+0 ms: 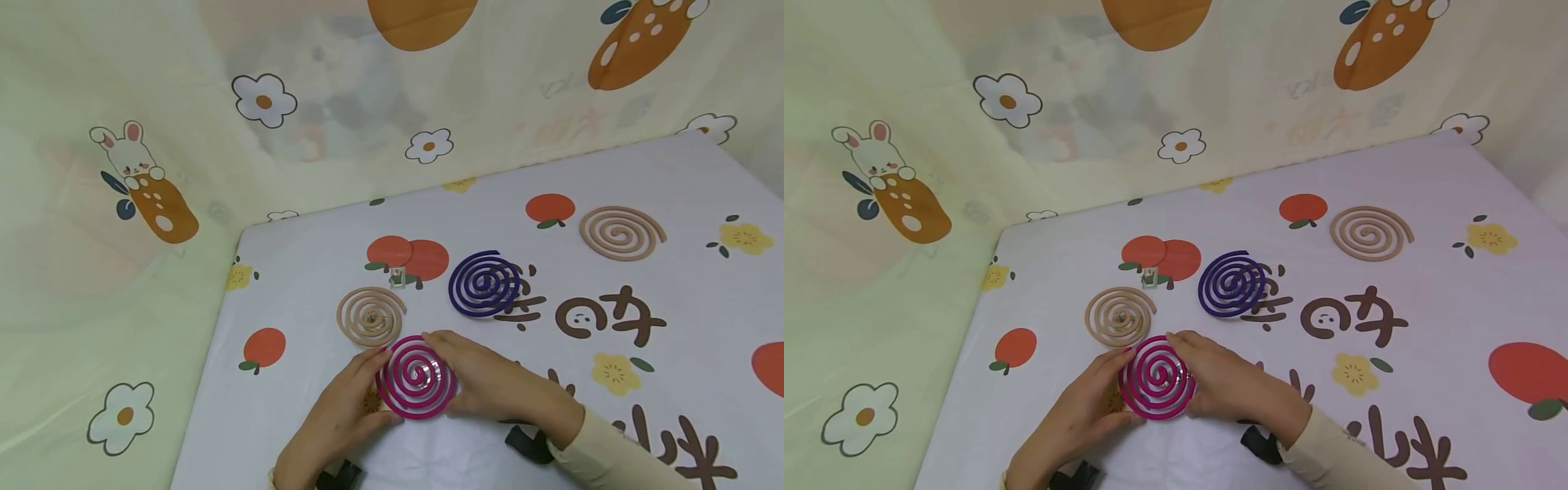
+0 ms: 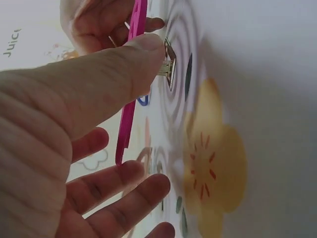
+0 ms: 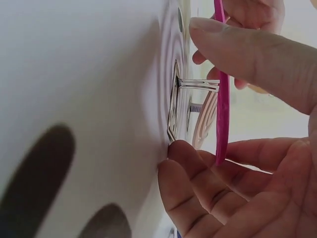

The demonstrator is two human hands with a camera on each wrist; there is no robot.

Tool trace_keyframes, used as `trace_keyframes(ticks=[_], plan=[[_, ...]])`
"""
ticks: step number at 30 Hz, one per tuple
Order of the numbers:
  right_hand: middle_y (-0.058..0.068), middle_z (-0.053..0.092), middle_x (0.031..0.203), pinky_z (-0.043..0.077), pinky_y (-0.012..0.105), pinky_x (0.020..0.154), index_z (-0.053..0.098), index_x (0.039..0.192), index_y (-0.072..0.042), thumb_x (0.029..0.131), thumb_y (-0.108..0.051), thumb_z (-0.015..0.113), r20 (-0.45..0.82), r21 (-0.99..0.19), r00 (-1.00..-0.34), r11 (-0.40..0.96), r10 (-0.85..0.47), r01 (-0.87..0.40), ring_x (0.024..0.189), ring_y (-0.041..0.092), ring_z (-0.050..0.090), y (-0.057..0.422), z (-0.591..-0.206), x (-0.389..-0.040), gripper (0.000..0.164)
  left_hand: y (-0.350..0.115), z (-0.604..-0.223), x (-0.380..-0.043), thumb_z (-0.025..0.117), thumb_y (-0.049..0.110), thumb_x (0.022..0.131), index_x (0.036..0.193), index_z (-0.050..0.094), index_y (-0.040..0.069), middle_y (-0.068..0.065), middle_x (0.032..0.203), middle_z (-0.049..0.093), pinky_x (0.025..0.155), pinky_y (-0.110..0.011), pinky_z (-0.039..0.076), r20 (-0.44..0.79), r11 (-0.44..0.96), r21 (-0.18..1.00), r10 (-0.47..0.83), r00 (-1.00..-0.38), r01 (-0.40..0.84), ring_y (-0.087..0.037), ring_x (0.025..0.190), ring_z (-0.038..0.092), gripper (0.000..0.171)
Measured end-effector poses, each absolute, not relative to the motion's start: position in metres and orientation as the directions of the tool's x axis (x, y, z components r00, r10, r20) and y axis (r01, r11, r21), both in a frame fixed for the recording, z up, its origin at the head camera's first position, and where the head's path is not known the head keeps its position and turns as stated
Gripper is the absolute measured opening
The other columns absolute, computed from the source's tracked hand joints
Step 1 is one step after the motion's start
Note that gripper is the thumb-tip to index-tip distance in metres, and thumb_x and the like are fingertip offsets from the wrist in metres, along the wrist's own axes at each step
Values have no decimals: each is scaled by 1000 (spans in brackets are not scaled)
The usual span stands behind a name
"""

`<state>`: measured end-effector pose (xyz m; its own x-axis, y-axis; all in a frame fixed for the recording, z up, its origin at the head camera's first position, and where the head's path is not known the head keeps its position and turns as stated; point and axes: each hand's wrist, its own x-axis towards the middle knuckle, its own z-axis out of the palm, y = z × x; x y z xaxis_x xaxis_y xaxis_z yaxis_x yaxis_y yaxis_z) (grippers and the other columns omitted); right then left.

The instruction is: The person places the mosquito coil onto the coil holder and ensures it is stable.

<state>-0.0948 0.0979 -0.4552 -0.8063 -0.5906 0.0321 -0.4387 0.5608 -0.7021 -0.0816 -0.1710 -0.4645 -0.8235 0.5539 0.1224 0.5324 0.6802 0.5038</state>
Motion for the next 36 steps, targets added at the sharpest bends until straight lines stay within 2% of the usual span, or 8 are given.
trace_keyframes(ticks=[6,13,24,30,36], plan=[[17,51,152,45,52,113,42,154,7,71,-7,93,-2,-705,-794,564,-607,-430,139,33,52,89,-451,-96,98,-177,-467,-75,97,27,72,149,54,9,-8,147,57,105,-44,53,114,702,508,519,-847,499,-24,134,58,90],[21,51,152,47,54,110,44,153,8,72,-7,92,11,-674,-784,575,-621,-464,138,37,53,79,-448,-98,95,-185,-466,-70,97,25,74,149,55,10,-7,148,56,109,-45,50,85,726,521,480,-873,450,-23,137,55,88],[23,55,144,52,52,105,47,150,9,67,-4,93,69,-616,-769,579,-635,-534,128,37,59,60,-446,-95,96,-199,-468,-70,101,26,67,148,56,9,-7,147,57,109,-45,49,135,708,527,477,-868,471,-22,136,55,94],[24,53,145,52,50,106,46,150,10,70,-6,93,42,-606,-773,599,-633,-524,129,37,58,50,-447,-91,94,-206,-469,-69,102,27,65,148,56,9,-5,146,58,108,-45,50,119,727,514,465,-877,455,-22,135,55,97],[23,56,140,53,47,105,49,146,12,67,-8,94,74,-559,-769,612,-635,-560,124,34,61,42,-446,-87,93,-212,-468,-68,102,26,64,149,55,9,-5,147,57,108,-45,51,113,718,529,470,-875,453,-22,136,55,98]])
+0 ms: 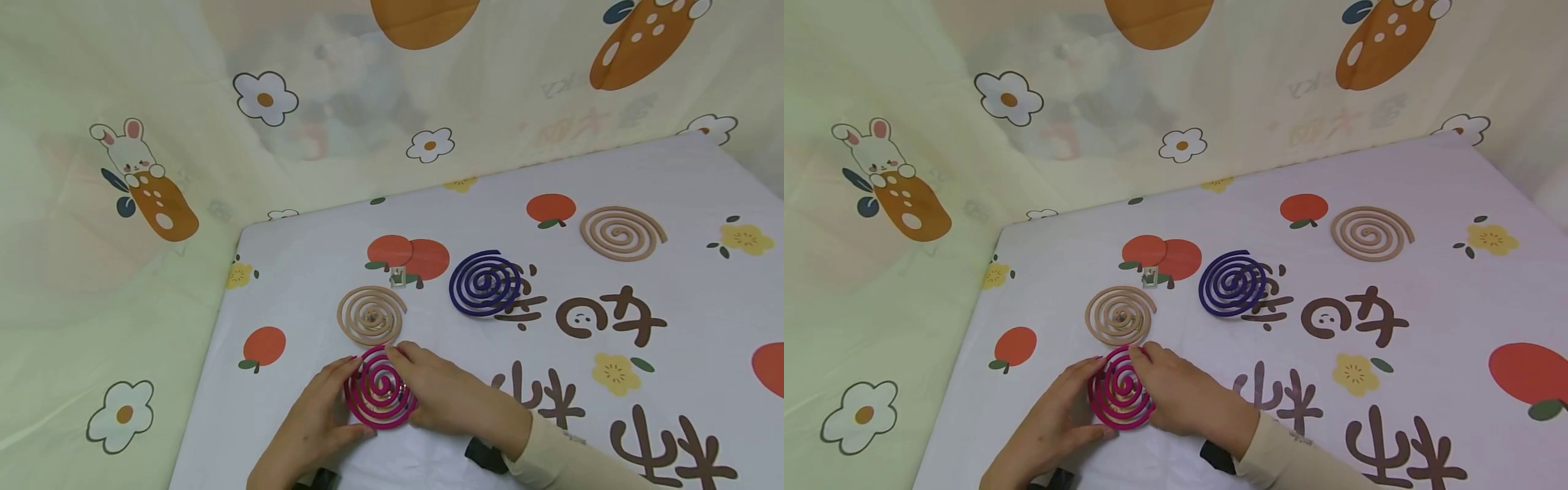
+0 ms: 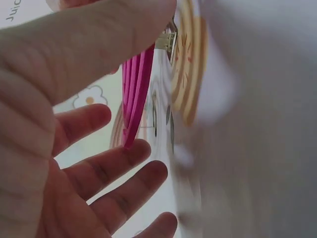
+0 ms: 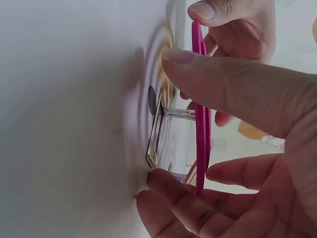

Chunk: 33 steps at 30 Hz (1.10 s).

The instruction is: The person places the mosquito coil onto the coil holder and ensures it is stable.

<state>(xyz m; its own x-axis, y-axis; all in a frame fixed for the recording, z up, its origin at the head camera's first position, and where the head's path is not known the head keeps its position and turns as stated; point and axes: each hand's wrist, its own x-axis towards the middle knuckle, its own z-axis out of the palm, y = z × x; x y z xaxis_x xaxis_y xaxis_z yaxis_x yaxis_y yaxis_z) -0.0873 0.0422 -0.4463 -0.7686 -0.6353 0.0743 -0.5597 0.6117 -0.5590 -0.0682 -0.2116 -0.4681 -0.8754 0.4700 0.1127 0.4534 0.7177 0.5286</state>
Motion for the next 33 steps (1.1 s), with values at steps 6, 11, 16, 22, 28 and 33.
trace_keyframes(ticks=[6,11,16,22,28,33], plan=[[22,57,137,53,47,104,49,147,11,68,-11,94,77,-520,-775,638,-628,-568,120,33,62,37,-446,-86,93,-215,-468,-68,103,26,62,149,55,9,-5,147,58,110,-46,49,121,712,539,465,-877,451,-21,135,55,100],[20,58,135,54,46,102,50,147,9,69,-12,93,85,-508,-782,648,-618,-568,115,31,64,33,-449,-86,92,-216,-467,-68,103,25,63,150,54,11,-4,149,56,109,-46,50,83,724,549,450,-889,418,-22,136,54,101],[19,59,133,55,46,101,50,147,9,70,-15,94,92,-505,-784,650,-613,-567,114,30,64,34,-450,-84,92,-215,-466,-67,103,24,64,151,53,13,-2,150,55,109,-47,50,60,735,548,442,-895,400,-22,137,53,101],[20,58,136,54,46,103,51,146,9,71,-19,95,69,-515,-790,657,-609,-551,118,32,63,36,-450,-84,92,-216,-466,-67,102,26,64,151,53,15,-2,152,54,111,-48,48,35,751,537,434,-900,383,-23,140,51,101],[23,56,141,53,48,105,50,147,8,71,-22,95,36,-532,-790,658,-611,-533,123,35,62,37,-449,-84,93,-216,-465,-67,102,27,64,152,52,17,-3,154,54,113,-49,45,21,759,538,423,-906,367,-24,143,50,102],[23,56,141,52,49,105,50,147,8,73,-23,95,31,-546,-788,650,-614,-528,123,34,61,38,-448,-84,93,-216,-465,-66,102,26,65,154,50,18,-3,157,52,113,-49,45,1,763,546,412,-911,345,-25,144,48,103]])
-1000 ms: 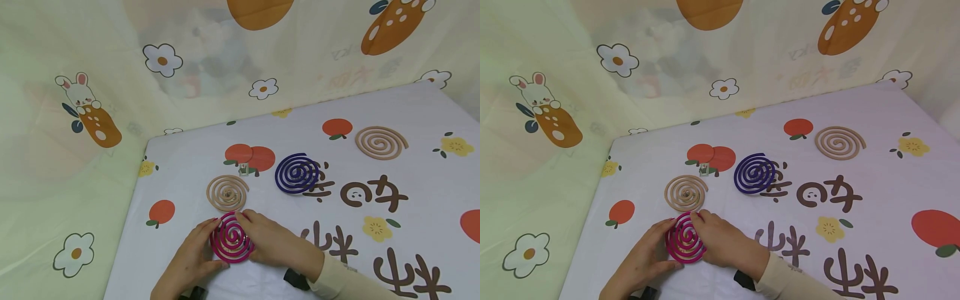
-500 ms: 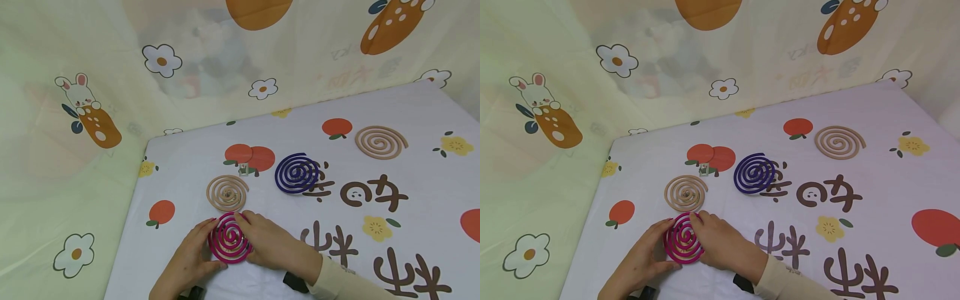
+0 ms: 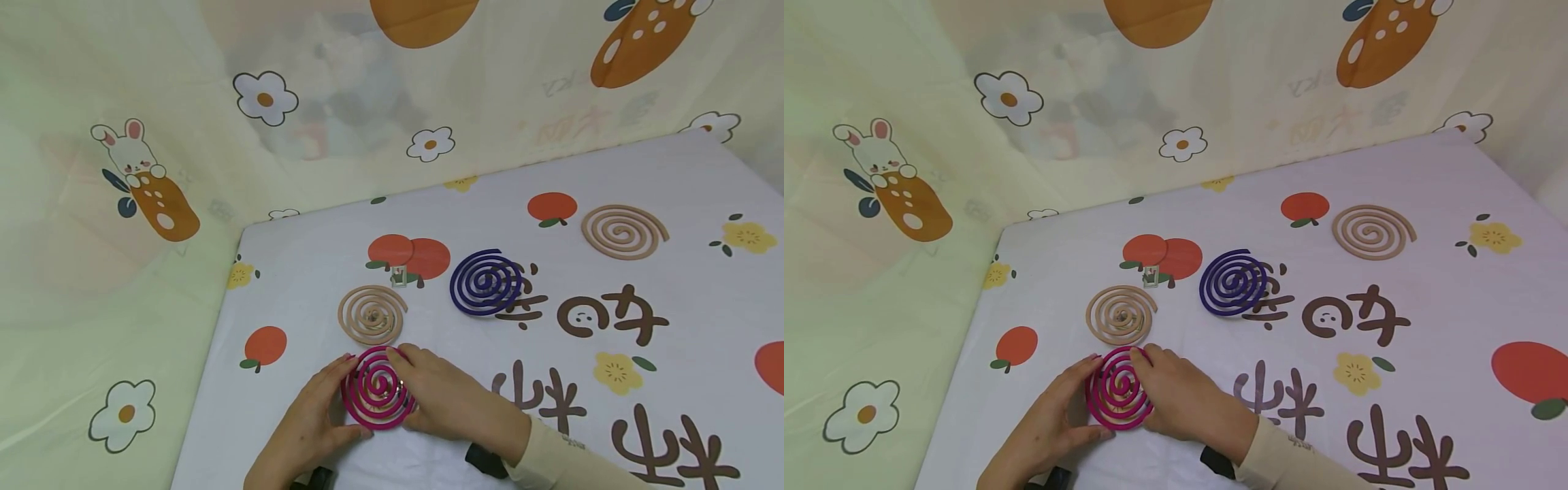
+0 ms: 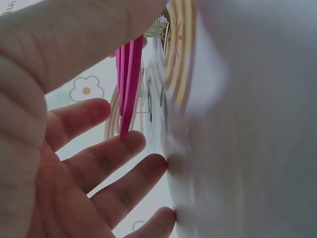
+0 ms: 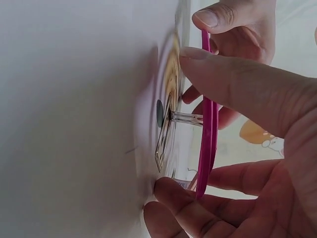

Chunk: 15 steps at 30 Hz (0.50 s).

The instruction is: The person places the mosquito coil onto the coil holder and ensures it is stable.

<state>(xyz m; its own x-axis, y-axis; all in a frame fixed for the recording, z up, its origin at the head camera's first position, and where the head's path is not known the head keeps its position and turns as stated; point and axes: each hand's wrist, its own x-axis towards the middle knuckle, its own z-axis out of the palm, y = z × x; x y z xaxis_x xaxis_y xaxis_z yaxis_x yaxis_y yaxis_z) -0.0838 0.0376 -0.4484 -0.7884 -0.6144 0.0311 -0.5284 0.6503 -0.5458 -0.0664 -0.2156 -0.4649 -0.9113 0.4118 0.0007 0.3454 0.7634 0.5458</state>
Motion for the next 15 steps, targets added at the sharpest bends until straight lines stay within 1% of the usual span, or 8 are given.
trace_keyframes(ticks=[7,15], plan=[[22,56,141,52,48,105,51,146,8,72,-25,96,54,-534,-787,649,-614,-542,124,34,62,37,-449,-84,93,-216,-465,-67,101,25,66,155,49,20,-1,157,51,113,-48,45,-18,777,542,392,-920,320,-24,145,47,103],[23,55,143,52,48,105,50,148,7,73,-25,96,44,-538,-789,651,-613,-536,125,34,61,36,-450,-84,93,-215,-465,-67,100,24,68,155,49,18,-2,157,52,114,-48,44,4,765,547,405,-914,341,-24,145,48,102]])
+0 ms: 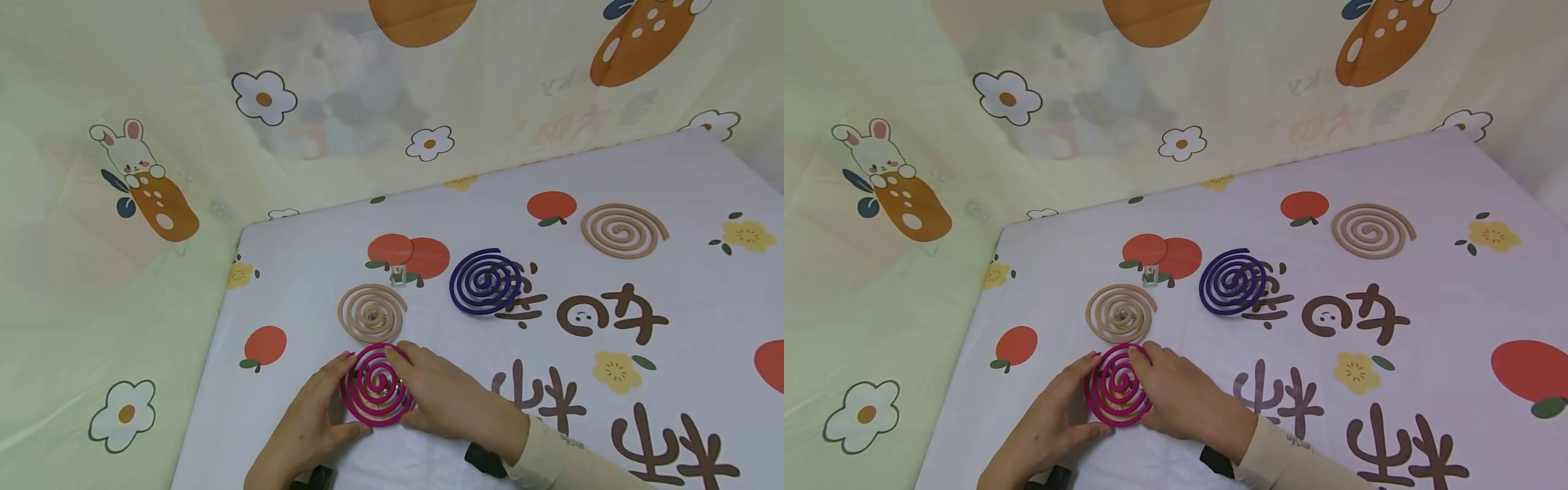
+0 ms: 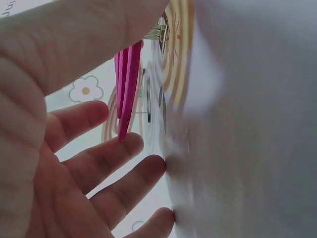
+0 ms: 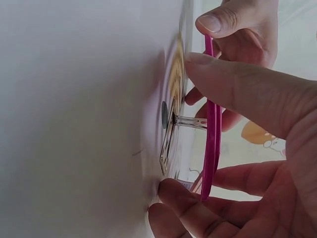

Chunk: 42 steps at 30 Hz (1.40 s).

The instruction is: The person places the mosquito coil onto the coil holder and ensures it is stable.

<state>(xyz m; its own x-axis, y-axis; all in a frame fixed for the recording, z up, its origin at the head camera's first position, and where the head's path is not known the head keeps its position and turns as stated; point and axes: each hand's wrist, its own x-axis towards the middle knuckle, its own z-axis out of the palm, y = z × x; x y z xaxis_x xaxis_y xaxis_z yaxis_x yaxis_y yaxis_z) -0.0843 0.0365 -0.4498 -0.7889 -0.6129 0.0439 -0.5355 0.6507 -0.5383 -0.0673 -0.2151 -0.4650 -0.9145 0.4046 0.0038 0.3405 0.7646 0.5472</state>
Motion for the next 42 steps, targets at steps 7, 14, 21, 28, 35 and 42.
trace_keyframes(ticks=[7,14,21,28,35,42], plan=[[22,55,142,52,48,105,50,148,6,73,-27,96,31,-541,-792,656,-609,-526,125,34,61,37,-450,-84,93,-216,-465,-67,101,25,67,155,49,18,-2,157,52,114,-49,44,-4,764,546,413,-911,344,-24,145,48,102],[22,55,143,52,49,106,50,148,6,73,-27,96,23,-552,-795,656,-606,-515,126,35,61,37,-450,-84,94,-217,-464,-67,101,25,67,156,48,21,1,157,51,112,-49,46,-24,765,555,408,-913,327,-24,146,46,104],[23,54,145,51,50,107,50,149,5,74,-27,95,19,-562,-800,656,-599,-505,128,37,60,37,-450,-84,94,-217,-465,-67,100,26,68,157,47,23,1,158,50,111,-50,46,-27,767,557,398,-917,317,-25,147,46,104],[24,53,146,51,51,107,50,149,5,74,-27,95,21,-566,-800,652,-599,-504,129,38,59,38,-449,-83,93,-217,-468,-66,101,26,67,156,49,21,1,158,51,113,-52,45,0,765,551,401,-916,334,-25,146,46,103],[23,54,146,52,51,104,50,150,2,75,-31,94,26,-548,-808,667,-589,-504,125,37,60,40,-448,-80,93,-217,-470,-65,101,28,67,155,49,20,1,158,50,115,-52,43,22,764,546,397,-917,344,-24,146,46,103],[22,51,150,53,52,104,49,153,-1,78,-37,93,-1,-545,-812,681,-583,-489,128,37,59,41,-448,-77,94,-217,-470,-64,101,28,66,155,50,20,1,158,51,114,-54,43,27,770,541,386,-922,338,-25,146,46,103]])
